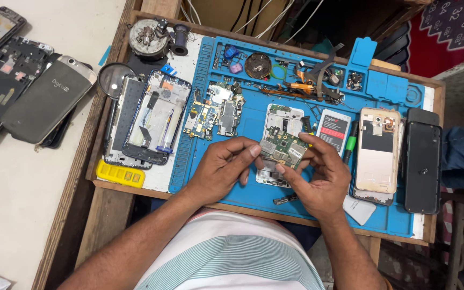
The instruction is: The person uses a yellow-handled screwdriver to remove screws from a smartphone motherboard and then detaches a small circuit board. The person then picks up a white smartphone casing and places it on the workbench.
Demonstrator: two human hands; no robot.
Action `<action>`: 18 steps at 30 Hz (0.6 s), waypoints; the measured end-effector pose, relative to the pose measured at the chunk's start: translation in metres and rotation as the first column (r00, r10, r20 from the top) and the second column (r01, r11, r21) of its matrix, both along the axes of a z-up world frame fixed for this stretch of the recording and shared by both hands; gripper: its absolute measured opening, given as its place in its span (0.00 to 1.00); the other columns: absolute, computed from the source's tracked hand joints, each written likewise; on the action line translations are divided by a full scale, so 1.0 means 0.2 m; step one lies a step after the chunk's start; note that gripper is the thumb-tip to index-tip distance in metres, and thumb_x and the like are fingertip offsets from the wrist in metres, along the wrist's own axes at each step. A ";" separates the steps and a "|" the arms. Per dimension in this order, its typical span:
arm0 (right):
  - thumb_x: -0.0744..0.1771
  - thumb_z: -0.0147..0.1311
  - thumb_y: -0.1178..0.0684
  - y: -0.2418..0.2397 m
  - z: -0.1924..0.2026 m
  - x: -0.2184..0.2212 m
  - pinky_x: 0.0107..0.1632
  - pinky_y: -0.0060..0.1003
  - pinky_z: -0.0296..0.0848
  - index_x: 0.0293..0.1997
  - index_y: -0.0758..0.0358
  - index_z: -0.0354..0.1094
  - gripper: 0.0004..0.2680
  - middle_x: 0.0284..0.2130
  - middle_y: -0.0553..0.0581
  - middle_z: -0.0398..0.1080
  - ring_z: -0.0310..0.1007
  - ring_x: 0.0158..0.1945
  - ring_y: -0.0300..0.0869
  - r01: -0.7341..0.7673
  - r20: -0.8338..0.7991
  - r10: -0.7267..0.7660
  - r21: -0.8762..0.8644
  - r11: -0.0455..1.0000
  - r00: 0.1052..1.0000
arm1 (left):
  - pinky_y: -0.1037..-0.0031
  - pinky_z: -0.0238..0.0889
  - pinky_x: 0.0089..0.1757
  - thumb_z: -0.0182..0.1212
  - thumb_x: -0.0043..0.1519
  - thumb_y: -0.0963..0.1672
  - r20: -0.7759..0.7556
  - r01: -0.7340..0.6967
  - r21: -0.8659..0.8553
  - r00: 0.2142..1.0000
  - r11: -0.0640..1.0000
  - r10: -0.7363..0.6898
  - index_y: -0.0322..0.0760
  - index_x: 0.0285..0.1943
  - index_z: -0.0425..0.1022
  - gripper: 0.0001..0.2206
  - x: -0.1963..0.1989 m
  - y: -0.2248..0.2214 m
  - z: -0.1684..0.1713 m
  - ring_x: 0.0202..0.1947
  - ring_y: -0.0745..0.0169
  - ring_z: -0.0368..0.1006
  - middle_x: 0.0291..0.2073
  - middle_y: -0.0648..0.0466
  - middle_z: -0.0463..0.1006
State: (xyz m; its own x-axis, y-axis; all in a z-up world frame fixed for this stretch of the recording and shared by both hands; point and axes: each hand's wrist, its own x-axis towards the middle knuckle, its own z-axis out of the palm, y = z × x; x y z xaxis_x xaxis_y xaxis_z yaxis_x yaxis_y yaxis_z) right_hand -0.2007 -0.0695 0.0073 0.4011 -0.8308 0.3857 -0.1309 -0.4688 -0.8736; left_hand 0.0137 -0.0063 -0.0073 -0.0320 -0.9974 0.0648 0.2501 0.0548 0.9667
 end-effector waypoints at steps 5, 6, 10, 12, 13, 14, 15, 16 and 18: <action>0.62 0.70 0.63 0.00 -0.01 0.01 0.37 0.22 0.69 0.64 0.69 0.64 0.24 0.35 0.54 0.74 0.71 0.35 0.30 0.011 0.010 -0.012 0.035 0.999 1.000 | 0.82 0.66 0.27 0.51 0.73 0.48 -0.013 -0.003 -0.012 1.000 1.000 0.002 0.32 0.50 0.78 0.15 0.00 0.00 -0.01 0.24 0.77 0.70 0.33 0.56 0.80; 0.62 0.70 0.63 0.00 -0.01 0.01 0.37 0.22 0.69 0.64 0.68 0.64 0.24 0.35 0.54 0.74 0.71 0.35 0.30 0.019 -0.007 -0.019 0.023 1.000 1.000 | 0.82 0.66 0.28 0.51 0.73 0.48 -0.012 -0.001 -0.024 1.000 1.000 0.000 0.32 0.50 0.78 0.16 0.01 0.00 -0.02 0.24 0.77 0.70 0.33 0.56 0.80; 0.62 0.70 0.63 0.00 -0.01 0.00 0.37 0.23 0.71 0.62 0.67 0.64 0.23 0.36 0.54 0.74 0.72 0.36 0.30 0.022 0.005 -0.022 0.032 0.999 1.000 | 0.82 0.66 0.27 0.50 0.73 0.49 0.001 0.001 -0.027 1.000 1.000 -0.001 0.32 0.50 0.78 0.16 0.01 0.01 -0.01 0.24 0.77 0.70 0.33 0.56 0.79; 0.61 0.71 0.63 0.00 -0.02 0.00 0.36 0.23 0.70 0.62 0.67 0.63 0.23 0.35 0.54 0.74 0.72 0.34 0.30 0.016 0.008 -0.017 0.043 0.999 1.000 | 0.82 0.67 0.27 0.50 0.73 0.49 -0.003 0.003 -0.021 1.000 1.000 -0.003 0.32 0.50 0.78 0.16 0.01 0.01 -0.01 0.24 0.77 0.70 0.33 0.56 0.79; 0.61 0.71 0.63 0.00 -0.02 0.00 0.36 0.23 0.70 0.61 0.67 0.63 0.23 0.35 0.54 0.74 0.72 0.34 0.30 0.013 0.010 -0.014 0.048 0.999 1.000 | 0.82 0.67 0.27 0.50 0.73 0.49 -0.005 0.004 -0.017 1.000 1.000 -0.004 0.32 0.50 0.78 0.16 0.01 0.01 -0.01 0.24 0.77 0.70 0.33 0.56 0.79; 0.61 0.71 0.63 0.00 -0.02 0.00 0.36 0.23 0.71 0.61 0.67 0.63 0.23 0.36 0.54 0.74 0.72 0.34 0.30 0.002 0.018 -0.003 0.046 0.999 1.000 | 0.82 0.66 0.27 0.51 0.73 0.49 -0.008 0.003 -0.016 1.000 1.000 -0.003 0.32 0.50 0.78 0.16 0.01 0.01 -0.01 0.24 0.77 0.70 0.33 0.56 0.79; 0.61 0.70 0.63 0.00 -0.02 0.00 0.36 0.23 0.71 0.61 0.67 0.63 0.23 0.37 0.55 0.74 0.73 0.35 0.31 -0.009 0.027 0.008 0.043 0.999 1.000 | 0.82 0.66 0.27 0.51 0.73 0.49 -0.011 0.002 -0.015 1.000 1.000 -0.002 0.32 0.50 0.77 0.15 0.01 0.01 -0.01 0.24 0.77 0.70 0.33 0.56 0.79; 0.62 0.70 0.64 0.00 -0.02 0.00 0.36 0.24 0.71 0.61 0.67 0.62 0.23 0.38 0.55 0.75 0.73 0.35 0.31 -0.020 0.035 0.018 0.040 0.999 0.999 | 0.82 0.66 0.27 0.51 0.73 0.49 -0.015 0.001 -0.013 1.000 1.000 -0.002 0.32 0.50 0.77 0.15 0.01 0.00 -0.01 0.24 0.77 0.70 0.33 0.56 0.79; 0.62 0.70 0.64 0.00 -0.03 0.00 0.36 0.24 0.72 0.60 0.68 0.62 0.23 0.38 0.55 0.75 0.73 0.36 0.31 -0.032 0.043 0.031 0.035 0.999 0.999 | 0.82 0.66 0.27 0.51 0.73 0.48 -0.009 0.003 -0.001 1.000 1.000 -0.003 0.32 0.50 0.77 0.15 0.01 0.01 -0.01 0.24 0.77 0.70 0.33 0.56 0.79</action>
State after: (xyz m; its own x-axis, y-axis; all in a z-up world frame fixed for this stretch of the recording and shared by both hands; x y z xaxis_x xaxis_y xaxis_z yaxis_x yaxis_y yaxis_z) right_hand -0.2008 -0.0696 0.0022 0.4111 -0.8316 0.3734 -0.0792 -0.4407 -0.8942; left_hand 0.0151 -0.0053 -0.0102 -0.0342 -0.9972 0.0662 0.2591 0.0551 0.9643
